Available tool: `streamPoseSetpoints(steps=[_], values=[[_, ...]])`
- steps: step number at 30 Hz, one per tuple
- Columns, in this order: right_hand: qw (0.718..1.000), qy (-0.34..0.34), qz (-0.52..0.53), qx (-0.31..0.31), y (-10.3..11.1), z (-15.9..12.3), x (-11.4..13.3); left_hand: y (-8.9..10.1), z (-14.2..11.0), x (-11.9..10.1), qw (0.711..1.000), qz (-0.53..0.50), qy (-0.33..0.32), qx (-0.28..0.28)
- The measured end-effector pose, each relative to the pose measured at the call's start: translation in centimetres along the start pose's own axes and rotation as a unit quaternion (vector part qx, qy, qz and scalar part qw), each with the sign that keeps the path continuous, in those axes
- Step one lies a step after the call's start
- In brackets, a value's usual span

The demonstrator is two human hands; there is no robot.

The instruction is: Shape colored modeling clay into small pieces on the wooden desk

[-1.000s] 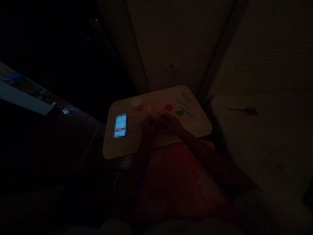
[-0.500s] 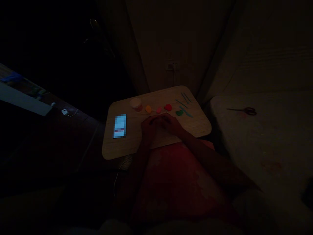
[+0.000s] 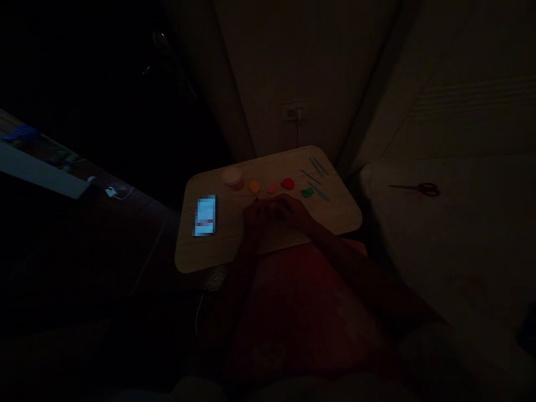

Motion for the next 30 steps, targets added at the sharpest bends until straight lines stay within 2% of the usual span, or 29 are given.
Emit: streamPoseSetpoints(steps=[6,8,12,15,21,30], values=[[1.0,-0.002,-0.007,0.001,0.0,0.0,-0.2,0.0,0.1,-0.7,0.997,-0.014,-0.082,-0.002],[1.0,-0.003,-0.015,-0.001,0.1,0.0,-0.1,-0.1,0.1,-0.4,0.997,-0.026,-0.069,0.003],[1.0,-0.003,-0.015,-0.005,0.1,0.0,-0.1,-0.5,0.0,1.0,0.999,-0.046,0.016,0.009],[1.0,-0.004,-0.015,0.0,0.1,0.0,0.0,-0.4,-0.1,1.3,0.998,-0.039,0.048,0.002],[1.0,-0.016,0.007,-0.002,0.0,0.0,-0.3,0.9,-0.2,1.5,0.997,0.004,0.052,-0.05],[1.0,-0.008,0.008,0.001,-0.1,0.0,0.1,0.7,0.1,1.4,0.997,-0.054,0.036,-0.052]])
Point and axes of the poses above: each hand's wrist, its own z-axis towards the middle knuckle, its own y-axis out of the back of the hand, x = y × z, the point moved 10 cm from there along z, towards the middle knuckle, and after that the axes turned 10 degrees about z, right-handed, at the moved point
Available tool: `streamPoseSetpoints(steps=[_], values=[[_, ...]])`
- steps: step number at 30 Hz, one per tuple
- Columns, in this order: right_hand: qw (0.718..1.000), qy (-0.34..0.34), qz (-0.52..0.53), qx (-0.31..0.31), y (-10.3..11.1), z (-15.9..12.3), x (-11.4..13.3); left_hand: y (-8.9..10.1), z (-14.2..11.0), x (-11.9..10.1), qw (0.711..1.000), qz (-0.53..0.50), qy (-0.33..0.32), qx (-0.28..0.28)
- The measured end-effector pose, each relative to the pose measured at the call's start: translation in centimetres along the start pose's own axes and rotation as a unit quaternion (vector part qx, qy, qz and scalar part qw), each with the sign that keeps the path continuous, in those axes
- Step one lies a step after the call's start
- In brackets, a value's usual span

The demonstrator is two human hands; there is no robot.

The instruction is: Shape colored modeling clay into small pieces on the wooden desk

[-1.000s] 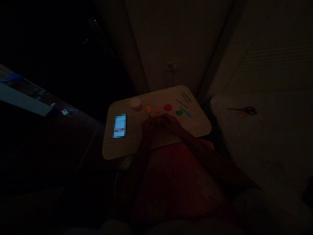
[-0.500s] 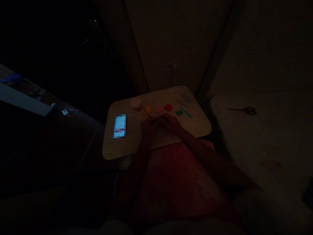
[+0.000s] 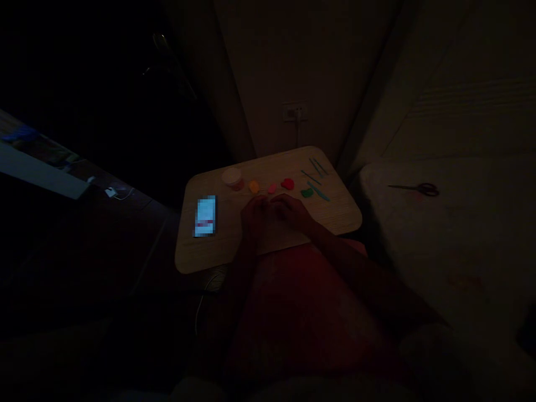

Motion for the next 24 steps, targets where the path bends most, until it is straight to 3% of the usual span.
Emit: streamPoseSetpoints(steps=[13,24], values=[[0.999,0.013,-0.032,0.001,0.14,0.05,0.18,-0.63,-0.17,-0.06,0.999,-0.007,0.009,0.041],[1.0,-0.007,-0.018,-0.006,0.16,0.02,0.09,-0.62,-0.14,-0.25,0.999,0.037,0.007,0.039]])
Point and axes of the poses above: each hand's wrist, its own z-axis towards the middle knuckle, its own y-axis out of the back of the hand, x = y × z, the point moved 10 cm from there along z, towards the middle knuckle, and after that the axes turned 10 degrees about z, right-handed, at the moved point
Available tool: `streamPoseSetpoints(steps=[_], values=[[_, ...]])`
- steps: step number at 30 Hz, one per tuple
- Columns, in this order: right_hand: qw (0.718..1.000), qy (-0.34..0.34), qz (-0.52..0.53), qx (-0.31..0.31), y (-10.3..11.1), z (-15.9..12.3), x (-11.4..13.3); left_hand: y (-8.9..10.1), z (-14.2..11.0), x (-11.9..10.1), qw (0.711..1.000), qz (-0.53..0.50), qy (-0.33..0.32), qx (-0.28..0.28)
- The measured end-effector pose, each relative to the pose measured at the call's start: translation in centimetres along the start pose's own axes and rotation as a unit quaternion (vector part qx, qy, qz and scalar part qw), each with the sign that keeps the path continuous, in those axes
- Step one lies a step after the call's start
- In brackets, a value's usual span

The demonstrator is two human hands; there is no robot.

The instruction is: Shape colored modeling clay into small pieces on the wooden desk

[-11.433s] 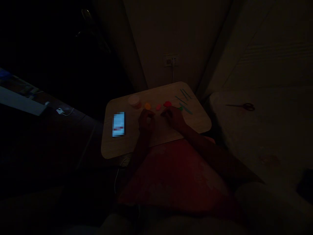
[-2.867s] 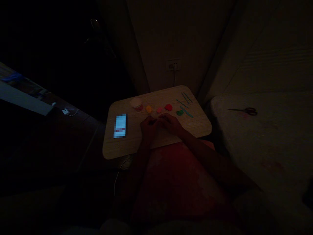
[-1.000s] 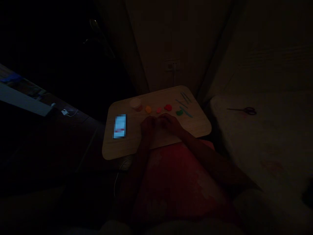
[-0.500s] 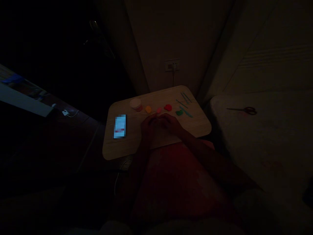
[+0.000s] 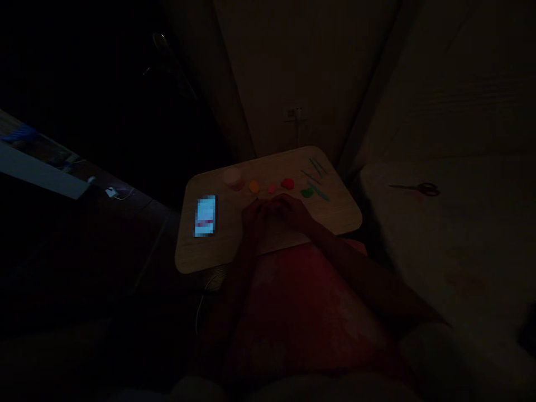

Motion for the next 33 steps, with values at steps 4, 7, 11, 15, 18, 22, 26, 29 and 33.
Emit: streamPoseSetpoints(steps=[4,7,11,15,18,22,26,29,33], values=[[1.0,0.009,0.007,0.002,0.0,0.1,-0.2,0.4,0.1,-0.2,1.0,-0.01,-0.014,-0.014],[1.0,0.011,0.022,-0.002,0.1,0.1,-0.6,0.4,0.1,-0.5,0.999,-0.014,-0.039,-0.01],[0.998,0.012,0.05,-0.034,0.9,0.2,-0.7,0.0,0.0,-0.3,0.999,-0.019,-0.03,0.007],[0.996,0.001,0.06,-0.066,1.7,0.2,-0.7,-0.3,-0.2,0.5,1.0,-0.028,0.009,0.011],[0.995,0.006,0.067,-0.071,1.8,0.2,-0.5,-0.2,-0.3,0.9,0.999,-0.019,0.033,0.001],[0.995,0.001,0.068,-0.079,1.9,0.2,-0.6,-0.1,-0.3,1.1,0.999,-0.01,0.045,0.002],[0.993,-0.008,0.085,-0.084,2.0,0.1,-0.7,0.2,-0.1,0.6,0.999,-0.035,0.016,-0.011],[0.992,-0.003,0.098,-0.084,1.9,0.1,-0.6,0.2,0.0,0.6,0.997,-0.075,-0.007,-0.017],[0.991,-0.005,0.106,-0.082,1.8,0.2,-0.7,0.3,0.1,0.4,0.992,-0.118,-0.039,-0.033]])
Point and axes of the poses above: each hand's wrist, its own z-axis towards the middle knuckle, its own y-axis out of the back of the hand, x = y × z, the point moved 10 cm from there along z, towards the middle knuckle, and after that the axes turned 10 degrees about z, right-handed, at the moved point
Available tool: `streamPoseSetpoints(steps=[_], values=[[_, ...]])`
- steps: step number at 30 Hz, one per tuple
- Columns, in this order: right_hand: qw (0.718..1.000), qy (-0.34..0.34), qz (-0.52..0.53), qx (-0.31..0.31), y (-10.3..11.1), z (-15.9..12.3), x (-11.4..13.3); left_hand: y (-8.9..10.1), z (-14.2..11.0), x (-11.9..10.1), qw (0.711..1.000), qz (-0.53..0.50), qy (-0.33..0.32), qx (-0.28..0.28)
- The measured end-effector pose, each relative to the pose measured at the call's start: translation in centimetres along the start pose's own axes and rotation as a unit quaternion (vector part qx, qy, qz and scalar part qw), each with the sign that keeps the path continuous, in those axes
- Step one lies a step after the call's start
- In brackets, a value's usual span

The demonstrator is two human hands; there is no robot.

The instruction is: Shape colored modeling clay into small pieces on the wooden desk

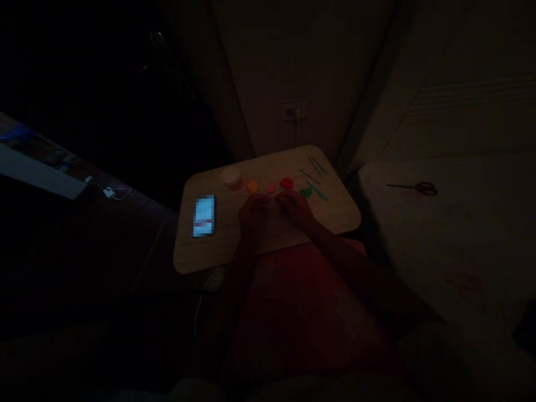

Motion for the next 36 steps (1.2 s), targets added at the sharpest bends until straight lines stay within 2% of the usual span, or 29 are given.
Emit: streamPoseSetpoints(steps=[6,18,28,36], values=[[1.0,0.008,-0.016,0.005,-0.1,0.0,0.1,0.0,0.1,0.0,1.0,-0.003,-0.009,-0.006],[0.999,0.018,-0.036,0.003,0.0,0.0,0.5,0.1,0.1,-0.4,0.998,0.057,-0.01,-0.004],[0.999,0.015,-0.042,0.01,-0.1,0.0,0.2,0.3,0.1,-2.5,0.991,0.113,-0.077,0.005],[0.999,0.018,-0.044,0.014,-0.1,0.1,0.1,0.3,0.1,-1.5,0.993,0.106,-0.058,0.005]])
Point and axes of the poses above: each hand's wrist, its own z-axis towards the middle knuckle, its own y-axis out of the back of the hand, x = y × z, the point moved 10 cm from there along z, towards the middle knuckle, and after that the axes turned 10 degrees about z, right-handed, at the moved point
